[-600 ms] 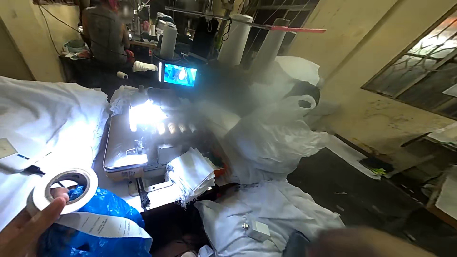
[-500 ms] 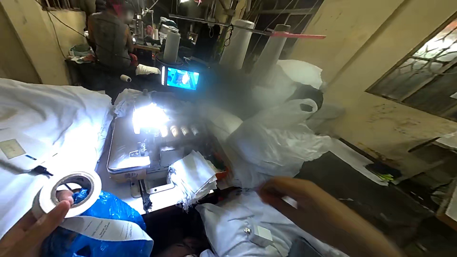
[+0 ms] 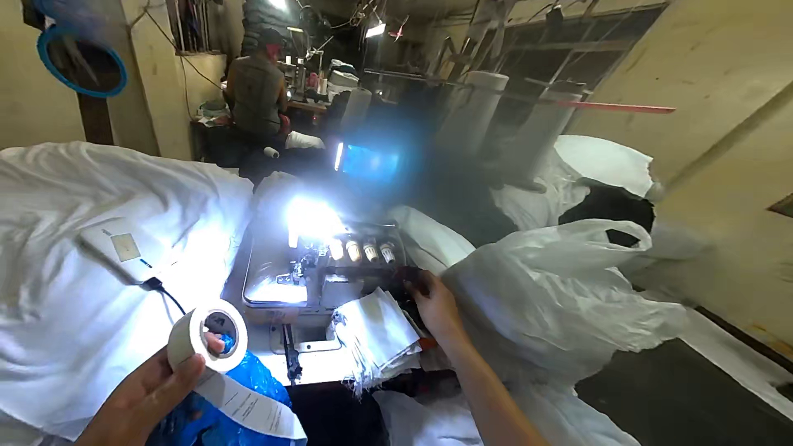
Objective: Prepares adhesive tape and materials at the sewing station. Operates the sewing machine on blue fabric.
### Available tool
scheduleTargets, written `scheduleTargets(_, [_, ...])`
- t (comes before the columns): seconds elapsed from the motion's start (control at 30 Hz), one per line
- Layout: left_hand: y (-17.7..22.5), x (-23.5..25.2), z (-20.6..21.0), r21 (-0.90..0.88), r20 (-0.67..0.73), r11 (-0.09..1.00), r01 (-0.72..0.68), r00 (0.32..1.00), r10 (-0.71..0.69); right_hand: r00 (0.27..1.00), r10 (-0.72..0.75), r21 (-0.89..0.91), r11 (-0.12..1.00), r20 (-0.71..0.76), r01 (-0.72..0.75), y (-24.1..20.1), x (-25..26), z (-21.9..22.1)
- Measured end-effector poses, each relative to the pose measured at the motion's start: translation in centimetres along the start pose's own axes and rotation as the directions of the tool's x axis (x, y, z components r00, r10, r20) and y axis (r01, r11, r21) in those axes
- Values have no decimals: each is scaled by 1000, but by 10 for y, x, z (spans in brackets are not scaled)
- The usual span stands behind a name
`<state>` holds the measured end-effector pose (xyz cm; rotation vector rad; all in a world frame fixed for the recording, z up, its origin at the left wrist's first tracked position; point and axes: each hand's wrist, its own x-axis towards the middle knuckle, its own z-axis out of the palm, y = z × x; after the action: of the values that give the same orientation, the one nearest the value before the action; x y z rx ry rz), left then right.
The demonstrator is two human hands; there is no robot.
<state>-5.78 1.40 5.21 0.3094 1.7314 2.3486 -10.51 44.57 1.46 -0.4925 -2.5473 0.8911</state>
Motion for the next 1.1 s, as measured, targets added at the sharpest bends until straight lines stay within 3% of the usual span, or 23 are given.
scheduleTargets(0.1, [1, 2, 7, 12, -76, 999, 44, 996, -43, 965, -188, 138, 967, -183, 215, 2, -8, -7])
scheduleTargets(0.2, [1, 3, 12, 0, -121, 998, 59, 991, -59, 904, -266, 397, 831, -333, 391, -20, -22, -14])
scheduleTargets(0.3, [0, 5, 17, -26, -139, 998, 64, 988, -67, 877, -421, 461, 747, -230, 479, -52, -49, -12])
scheduleTargets(0.47, [1, 1, 22, -45, -103, 996, 76, 991, -80, 701, -713, 150, 690, -23, 708, -91, -100, 20])
scheduleTargets(0.7, [3, -6, 27, -81, -95, 993, 84, 991, -92, 472, -874, -107, 483, -111, 869, -108, -122, 59])
scheduleTargets(0.97, [3, -6, 33, -79, -92, 993, 89, 991, -96, 392, -916, -92, 399, -89, 912, -127, -136, 63])
scheduleTargets(1.1, [1, -6, 32, -79, -122, 993, 92, 987, -102, 405, -910, -97, 413, -89, 906, -124, -135, 61])
